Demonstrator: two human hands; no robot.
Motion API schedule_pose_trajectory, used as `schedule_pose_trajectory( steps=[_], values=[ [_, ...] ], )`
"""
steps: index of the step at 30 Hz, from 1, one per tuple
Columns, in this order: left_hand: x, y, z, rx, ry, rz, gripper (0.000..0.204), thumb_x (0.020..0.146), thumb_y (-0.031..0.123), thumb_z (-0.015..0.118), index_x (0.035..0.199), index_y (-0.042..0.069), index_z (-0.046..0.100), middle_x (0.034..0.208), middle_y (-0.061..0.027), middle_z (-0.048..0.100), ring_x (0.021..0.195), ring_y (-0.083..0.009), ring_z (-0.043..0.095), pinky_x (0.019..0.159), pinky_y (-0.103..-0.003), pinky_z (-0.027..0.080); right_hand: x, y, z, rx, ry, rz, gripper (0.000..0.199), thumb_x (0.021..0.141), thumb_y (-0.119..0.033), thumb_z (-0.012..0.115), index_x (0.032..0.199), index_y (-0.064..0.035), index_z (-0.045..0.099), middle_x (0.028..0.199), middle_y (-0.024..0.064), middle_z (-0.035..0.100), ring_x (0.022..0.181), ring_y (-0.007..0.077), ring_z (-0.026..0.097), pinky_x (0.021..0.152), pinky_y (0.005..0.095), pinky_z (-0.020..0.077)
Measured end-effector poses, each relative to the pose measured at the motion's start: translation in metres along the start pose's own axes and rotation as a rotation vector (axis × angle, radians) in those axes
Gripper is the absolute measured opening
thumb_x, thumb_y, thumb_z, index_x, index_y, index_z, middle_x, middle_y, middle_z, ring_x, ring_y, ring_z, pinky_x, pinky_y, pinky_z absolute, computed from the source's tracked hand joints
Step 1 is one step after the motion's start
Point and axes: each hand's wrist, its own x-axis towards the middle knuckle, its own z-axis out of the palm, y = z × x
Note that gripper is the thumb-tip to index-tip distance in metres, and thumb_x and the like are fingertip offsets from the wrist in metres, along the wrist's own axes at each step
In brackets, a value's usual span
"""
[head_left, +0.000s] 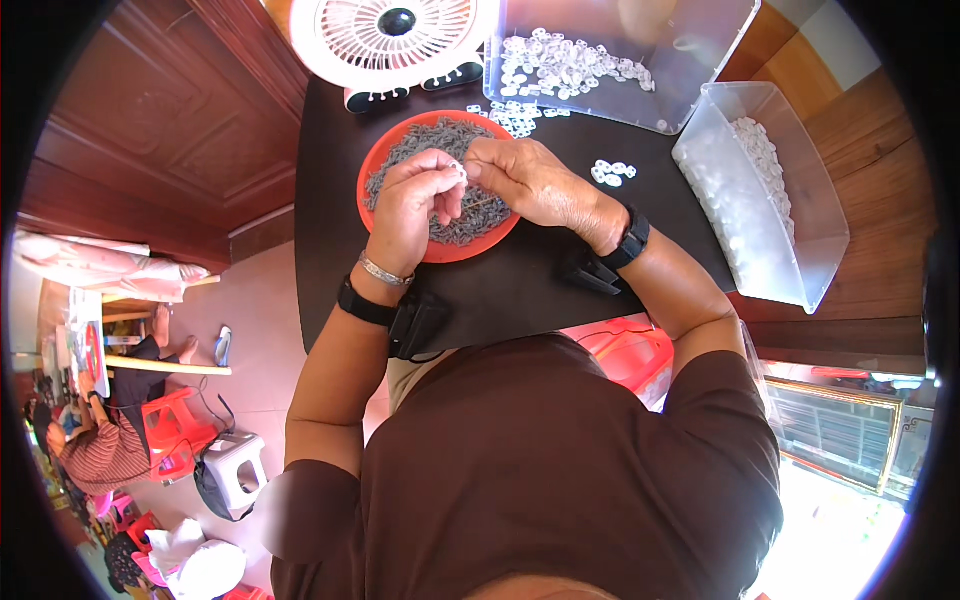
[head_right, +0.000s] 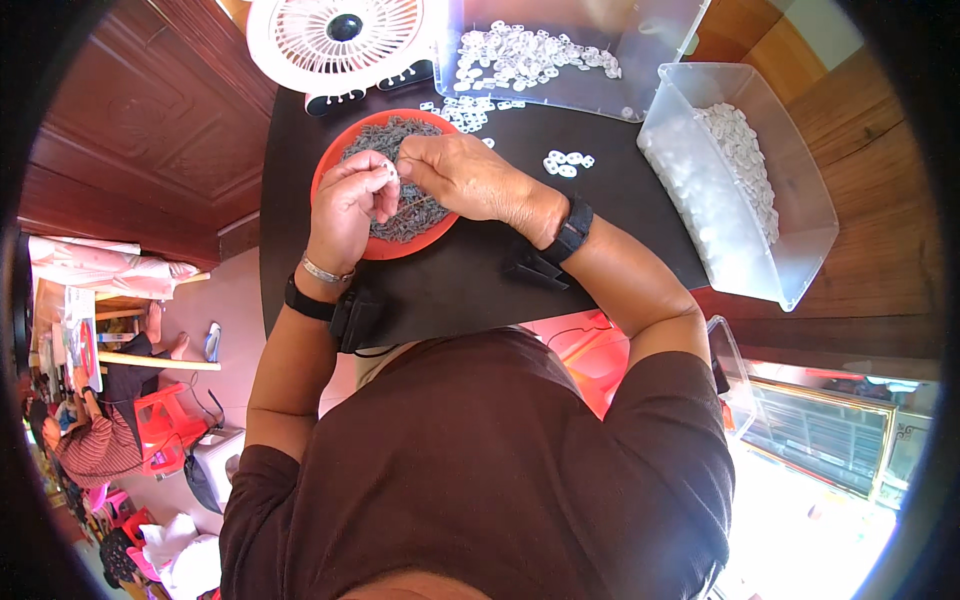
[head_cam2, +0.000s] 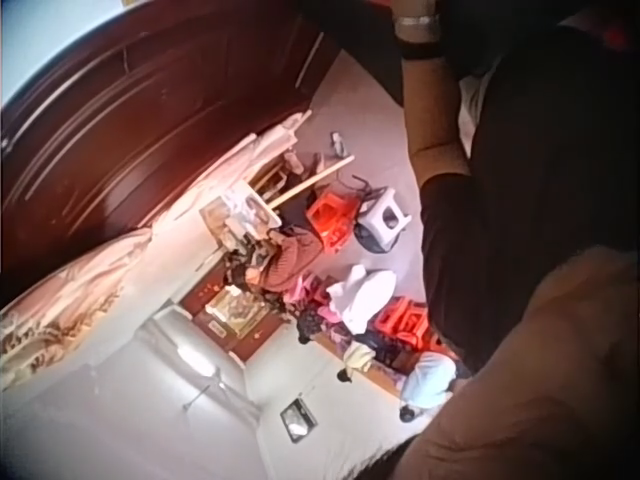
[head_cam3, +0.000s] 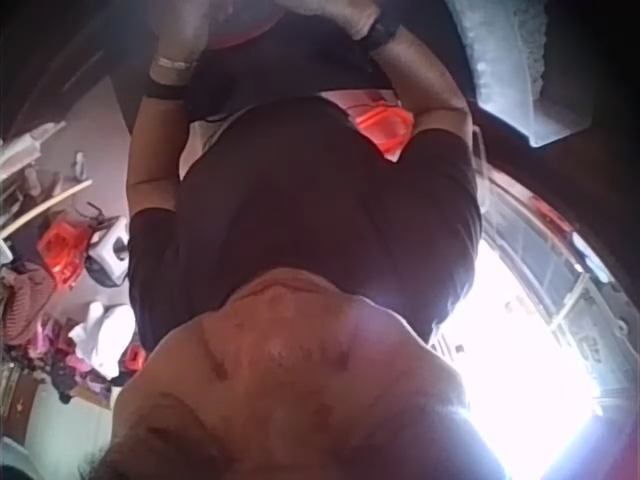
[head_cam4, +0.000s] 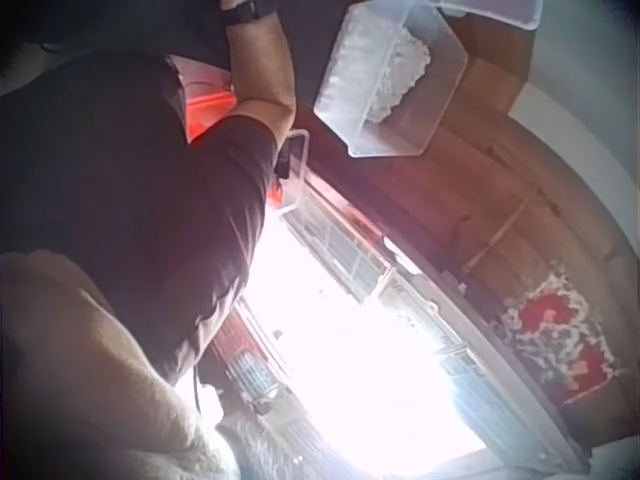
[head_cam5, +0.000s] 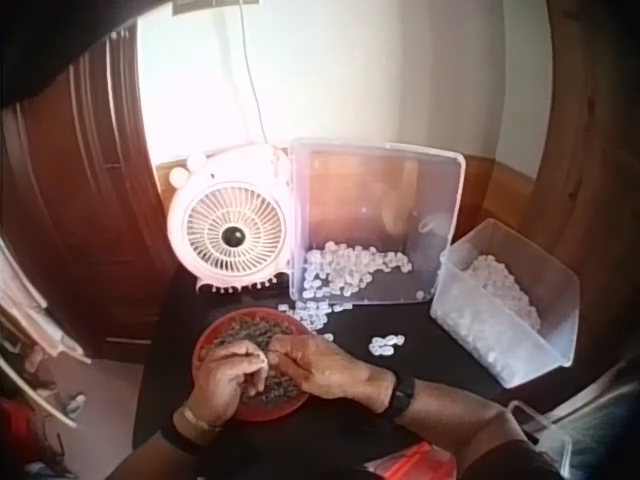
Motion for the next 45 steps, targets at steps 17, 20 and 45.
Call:
schedule_pose_trajectory(
  steps=[17, 20, 45],
  values=[
    [0.003, -0.004, -0.015, -0.254, -0.057, -0.166, 0.012, 0.085, 0.017, 0.052, 0.084, 0.005, 0.054, 0.071, -0.0018, 0.053, 0.06, -0.0097, 0.049, 0.052, -0.021, 0.037, -0.002, -0.002, -0.001, -0.069, 0.093, -0.2, 0.004, 0.083, -0.005, 0.062, 0.086, -0.004, 0.059, 0.078, 0.0067, 0.062, 0.072, 0.0218, 0.062, 0.065, 0.0304, 0.0489],
    [0.004, -0.004, -0.017, -0.325, -0.063, -0.172, 0.012, 0.085, 0.017, 0.051, 0.083, 0.005, 0.053, 0.07, -0.0018, 0.052, 0.061, -0.0097, 0.048, 0.052, -0.02, 0.037, 0.0, 0.0, 0.001, -0.074, 0.148, -0.284, 0.005, 0.082, -0.009, 0.061, 0.085, -0.0072, 0.057, 0.075, 0.0071, 0.059, 0.068, 0.0266, 0.059, 0.061, 0.0339, 0.0475],
    [0.001, -0.002, 0.0, 0.245, -0.067, 0.142, 0.014, 0.087, 0.013, 0.051, 0.082, 0.002, 0.058, 0.072, -0.003, 0.057, 0.065, -0.0098, 0.055, 0.058, -0.022, 0.042, -0.002, 0.0, -0.006, 0.087, 0.01, 0.031, 0.014, 0.087, -0.019, 0.055, 0.085, -0.0058, 0.06, 0.066, 0.0078, 0.058, 0.06, 0.0179, 0.056, 0.06, 0.0315, 0.0451]
  ],
)
